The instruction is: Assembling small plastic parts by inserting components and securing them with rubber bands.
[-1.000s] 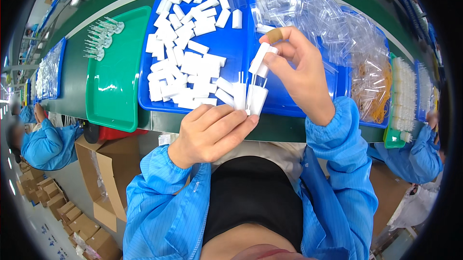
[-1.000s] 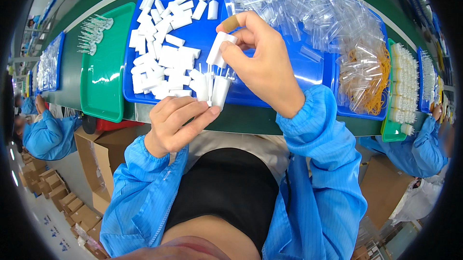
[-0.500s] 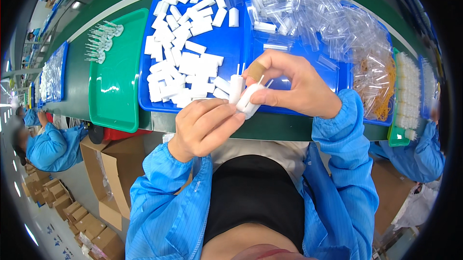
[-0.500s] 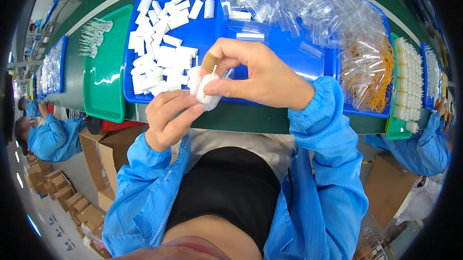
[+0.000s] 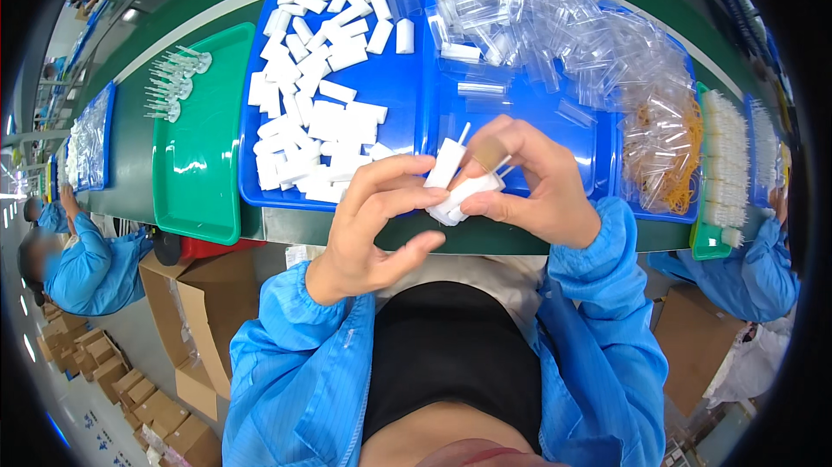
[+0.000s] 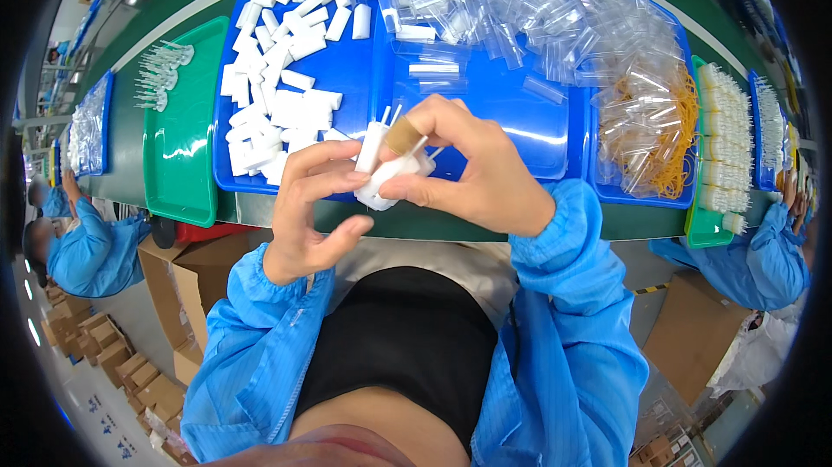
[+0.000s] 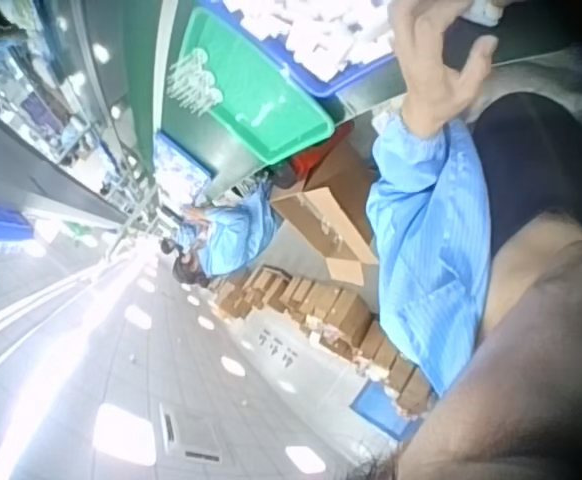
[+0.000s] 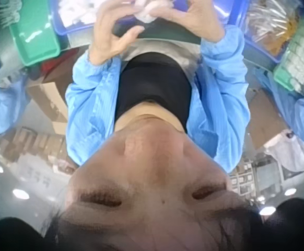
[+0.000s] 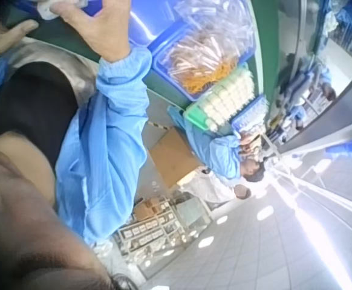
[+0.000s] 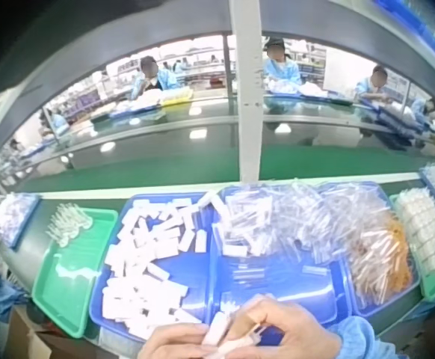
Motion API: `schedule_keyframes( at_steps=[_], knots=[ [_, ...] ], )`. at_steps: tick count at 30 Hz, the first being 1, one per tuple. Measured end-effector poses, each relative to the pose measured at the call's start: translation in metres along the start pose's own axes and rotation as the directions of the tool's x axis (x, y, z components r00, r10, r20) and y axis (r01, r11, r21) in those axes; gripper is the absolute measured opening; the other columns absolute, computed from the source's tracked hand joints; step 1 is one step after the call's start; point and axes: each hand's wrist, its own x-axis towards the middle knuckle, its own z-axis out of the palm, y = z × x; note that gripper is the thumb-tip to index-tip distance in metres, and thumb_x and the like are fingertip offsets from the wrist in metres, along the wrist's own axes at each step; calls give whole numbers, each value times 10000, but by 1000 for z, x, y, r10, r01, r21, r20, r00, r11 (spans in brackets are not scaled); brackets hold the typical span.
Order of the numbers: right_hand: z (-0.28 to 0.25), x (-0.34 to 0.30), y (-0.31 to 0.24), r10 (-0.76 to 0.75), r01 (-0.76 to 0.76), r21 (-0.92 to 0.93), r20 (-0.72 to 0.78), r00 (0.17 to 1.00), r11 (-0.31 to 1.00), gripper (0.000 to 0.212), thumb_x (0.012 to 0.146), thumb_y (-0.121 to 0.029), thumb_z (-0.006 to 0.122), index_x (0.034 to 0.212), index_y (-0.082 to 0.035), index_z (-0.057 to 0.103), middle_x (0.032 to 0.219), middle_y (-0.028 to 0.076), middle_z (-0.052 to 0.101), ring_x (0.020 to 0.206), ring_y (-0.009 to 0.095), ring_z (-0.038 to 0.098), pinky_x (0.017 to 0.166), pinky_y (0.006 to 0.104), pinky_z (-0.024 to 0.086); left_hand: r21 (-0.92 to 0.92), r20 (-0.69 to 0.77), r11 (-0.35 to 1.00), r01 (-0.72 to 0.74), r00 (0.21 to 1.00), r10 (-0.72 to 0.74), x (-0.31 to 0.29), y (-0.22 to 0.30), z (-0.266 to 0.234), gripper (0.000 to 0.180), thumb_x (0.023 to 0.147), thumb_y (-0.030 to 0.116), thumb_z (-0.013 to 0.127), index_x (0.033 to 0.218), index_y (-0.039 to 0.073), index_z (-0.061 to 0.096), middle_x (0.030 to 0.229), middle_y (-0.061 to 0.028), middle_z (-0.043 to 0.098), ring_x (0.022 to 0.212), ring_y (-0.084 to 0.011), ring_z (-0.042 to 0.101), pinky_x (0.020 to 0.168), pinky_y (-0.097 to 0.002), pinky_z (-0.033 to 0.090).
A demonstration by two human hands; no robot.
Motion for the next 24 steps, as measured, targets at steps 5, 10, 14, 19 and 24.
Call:
schedule_keyframes(
  at_steps=[5, 10, 14, 19, 24],
  knots=[
    [16, -28, 2, -125, 92, -252, -119, 985, 963, 246, 743, -111, 837, 912, -78, 661, 999, 72, 670, 931, 234, 613, 810, 352, 456, -11, 2, 999, 34, 999, -34, 2, 4, 23, 458, 738, -9, 812, 1162, 48, 647, 1367, -191, 501, 1169, -322, 599, 942, -394, 528],
    [0, -23, -3, -200, 147, -402, -93, 975, 904, 233, 766, -78, 801, 957, -48, 671, 993, 79, 682, 923, 253, 616, 818, 373, 483, 73, -39, 996, 53, 998, -50, -5, 1, 28, 391, 732, -34, 807, 1100, 50, 702, 1343, -192, 538, 1220, -335, 567, 966, -407, 520],
    [-32, -2, 18, -285, 113, -754, -102, 953, 647, 204, 787, -65, 761, 972, -60, 675, 974, 72, 686, 907, 247, 617, 772, 360, 478, 190, -147, 977, 97, 987, -70, -3, -3, 18, 381, 733, -34, 809, 1090, 49, 705, 1347, -184, 547, 1215, -337, 566, 965, -389, 514],
    [-6, 24, 25, -293, 161, -858, 13, 956, 488, 196, 816, -134, 738, 979, -48, 672, 921, 81, 680, 865, 278, 629, 752, 393, 495, 220, -296, 956, 193, 947, -122, 3, -10, 14, 336, 771, -17, 795, 1086, 41, 695, 1334, -181, 554, 1207, -316, 574, 966, -394, 509],
    [3, 27, 29, -27, 2, -875, -13, 1000, 485, 280, 832, -205, 739, 1056, -66, 643, 942, 105, 680, 901, 306, 646, 757, 404, 520, 156, -362, 959, 236, 917, -167, 1, -13, 8, 303, 798, -10, 777, 1086, 38, 695, 1328, -175, 556, 1195, -299, 583, 975, -412, 506]
  ],
)
